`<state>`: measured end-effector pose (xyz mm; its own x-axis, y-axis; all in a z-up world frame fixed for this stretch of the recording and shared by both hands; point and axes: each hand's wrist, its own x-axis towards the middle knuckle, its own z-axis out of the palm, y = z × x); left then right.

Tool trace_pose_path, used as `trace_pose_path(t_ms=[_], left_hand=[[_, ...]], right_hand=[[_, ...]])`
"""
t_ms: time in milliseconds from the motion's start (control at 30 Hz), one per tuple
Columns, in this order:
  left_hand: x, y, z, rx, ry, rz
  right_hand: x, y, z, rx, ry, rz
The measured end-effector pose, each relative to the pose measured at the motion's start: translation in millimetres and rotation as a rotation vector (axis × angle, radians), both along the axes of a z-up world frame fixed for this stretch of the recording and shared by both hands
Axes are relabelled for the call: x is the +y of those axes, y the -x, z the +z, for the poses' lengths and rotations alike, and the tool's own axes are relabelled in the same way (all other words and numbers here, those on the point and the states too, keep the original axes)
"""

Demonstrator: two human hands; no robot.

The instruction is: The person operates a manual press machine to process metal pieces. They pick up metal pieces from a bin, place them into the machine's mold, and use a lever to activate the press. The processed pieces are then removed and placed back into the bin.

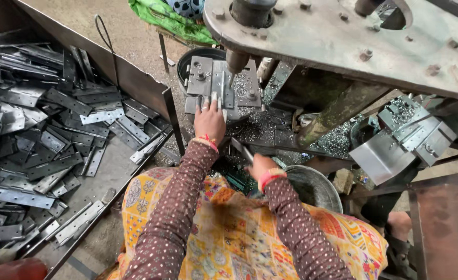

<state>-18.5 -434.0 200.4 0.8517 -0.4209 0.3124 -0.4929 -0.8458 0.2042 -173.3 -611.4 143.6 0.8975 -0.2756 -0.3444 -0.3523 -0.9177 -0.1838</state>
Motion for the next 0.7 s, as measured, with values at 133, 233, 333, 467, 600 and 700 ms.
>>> trace_pose_path(t_ms=[133, 233, 333, 467, 600, 700], left_hand=[[-16.1, -22.4, 5.6, 0.09, -0.017, 0.004], [-18.9, -26.1, 2.5, 0.014, 0.012, -0.002], [-15.8, -22.5, 1.2, -0.039, 0.051, -0.021], [-4.1, -7.1, 2.4, 0.072, 0.037, -0.041], [-8.1, -21.3, 14.1, 0.08, -0.029, -0.029], [-14.6, -47.4, 16.4, 0.156, -0.038, -0.011]], right_hand=[[-3.3, -17.3, 22.8, 0.045, -0.017, 0.02], [7.9, 19.2, -14.8, -0.016, -0.103, -0.04], [16.0, 37.6, -42.1, -0.103, -0.011, -0.093], [9.1, 26.1, -30.2, -0.021, -0.086, -0.1], [-0.4, -5.5, 23.9, -0.023, 0.026, 0.03], [-1.8, -18.3, 31.8, 0.007, 0.046, 0.046]])
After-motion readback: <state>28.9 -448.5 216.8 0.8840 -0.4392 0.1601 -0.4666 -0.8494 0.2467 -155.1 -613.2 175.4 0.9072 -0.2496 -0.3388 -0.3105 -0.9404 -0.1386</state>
